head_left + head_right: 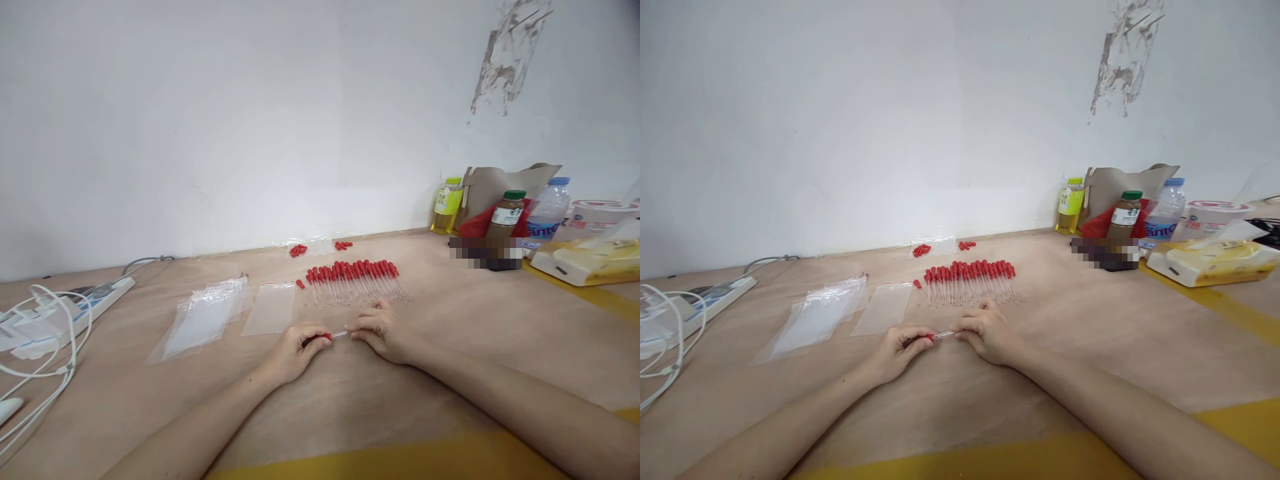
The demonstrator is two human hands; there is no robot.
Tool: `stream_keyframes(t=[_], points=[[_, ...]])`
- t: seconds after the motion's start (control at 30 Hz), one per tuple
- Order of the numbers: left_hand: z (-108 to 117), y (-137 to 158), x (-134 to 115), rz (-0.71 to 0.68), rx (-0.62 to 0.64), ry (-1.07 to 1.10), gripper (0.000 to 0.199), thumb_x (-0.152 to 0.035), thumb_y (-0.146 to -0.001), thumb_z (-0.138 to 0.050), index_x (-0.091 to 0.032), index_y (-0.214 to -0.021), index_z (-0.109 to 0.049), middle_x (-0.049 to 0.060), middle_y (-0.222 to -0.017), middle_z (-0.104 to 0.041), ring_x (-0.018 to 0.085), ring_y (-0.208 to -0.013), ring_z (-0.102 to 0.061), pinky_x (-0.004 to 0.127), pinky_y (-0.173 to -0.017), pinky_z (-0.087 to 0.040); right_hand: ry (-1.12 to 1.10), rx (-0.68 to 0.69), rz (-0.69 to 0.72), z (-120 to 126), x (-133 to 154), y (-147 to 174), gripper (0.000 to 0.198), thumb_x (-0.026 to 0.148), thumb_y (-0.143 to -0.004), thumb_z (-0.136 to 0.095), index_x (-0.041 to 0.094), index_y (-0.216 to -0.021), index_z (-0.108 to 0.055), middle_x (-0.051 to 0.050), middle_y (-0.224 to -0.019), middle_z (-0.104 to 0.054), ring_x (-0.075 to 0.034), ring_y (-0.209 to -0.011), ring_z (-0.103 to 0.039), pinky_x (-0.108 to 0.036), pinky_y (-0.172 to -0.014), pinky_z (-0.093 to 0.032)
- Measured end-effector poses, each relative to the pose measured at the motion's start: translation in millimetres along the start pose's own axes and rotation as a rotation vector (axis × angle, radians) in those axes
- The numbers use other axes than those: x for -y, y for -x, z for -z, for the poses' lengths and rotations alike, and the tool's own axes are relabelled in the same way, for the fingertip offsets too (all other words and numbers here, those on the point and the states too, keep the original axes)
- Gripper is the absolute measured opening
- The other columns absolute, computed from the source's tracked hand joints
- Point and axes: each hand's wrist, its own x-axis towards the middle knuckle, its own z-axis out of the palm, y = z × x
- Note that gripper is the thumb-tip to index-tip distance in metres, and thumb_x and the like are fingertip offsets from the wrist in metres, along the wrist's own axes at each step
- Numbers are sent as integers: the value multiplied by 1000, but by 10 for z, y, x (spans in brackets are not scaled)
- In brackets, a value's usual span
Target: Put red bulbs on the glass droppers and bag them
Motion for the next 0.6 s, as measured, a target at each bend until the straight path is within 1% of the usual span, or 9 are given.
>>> stream_keyframes(t=[0.1, 0.23, 0.37, 0.5, 0.6], points=[[5, 7, -30, -11, 49, -22, 21, -29, -83, -46, -21, -89, -64, 1, -85, -65, 16, -79, -57, 25, -72, -44, 45, 2, 16, 18, -13, -4, 20, 26, -83, -45, 24, -88, -64, -1, -76, -62, -11, -68, -51, -30, -74, -25], [-1, 0, -28, -8, 45, -73, 20, -30, -83, -47, -21, -86, -64, 2, -81, -64, 16, -74, -56, 25, -69, -43, 144, -16, 25, 23, 7, 1, 22, 24, -84, -43, 25, -87, -65, -2, -78, -62, -11, -68, -50, -30, -72, -23], [-1, -9, -17, -1, 38, -110, 21, -31, -82, -48, -20, -85, -65, 3, -78, -63, 15, -71, -55, 24, -66, -43, 200, -40, 31, 26, 79, 0, 22, 23, -83, -42, 23, -86, -65, -3, -75, -61, -10, -65, -48, -30, -70, -22], [3, -10, -16, -27, 41, -130, 21, -32, -82, -48, -19, -84, -64, 2, -76, -62, 15, -70, -55, 24, -64, -43, 189, -38, 3, 25, 161, -11, 25, 22, -83, -40, 19, -73, -63, -1, -64, -59, -9, -57, -45, -30, -68, -20], [-2, -1, -25, -71, 57, -156, 19, -29, -82, -48, -18, -83, -63, 3, -76, -61, 14, -70, -54, 23, -64, -42, 156, 1, -18, 4, 202, -12, 26, 22, -83, -39, 18, -67, -59, -1, -62, -60, -9, -54, -42, -30, -67, -20]])
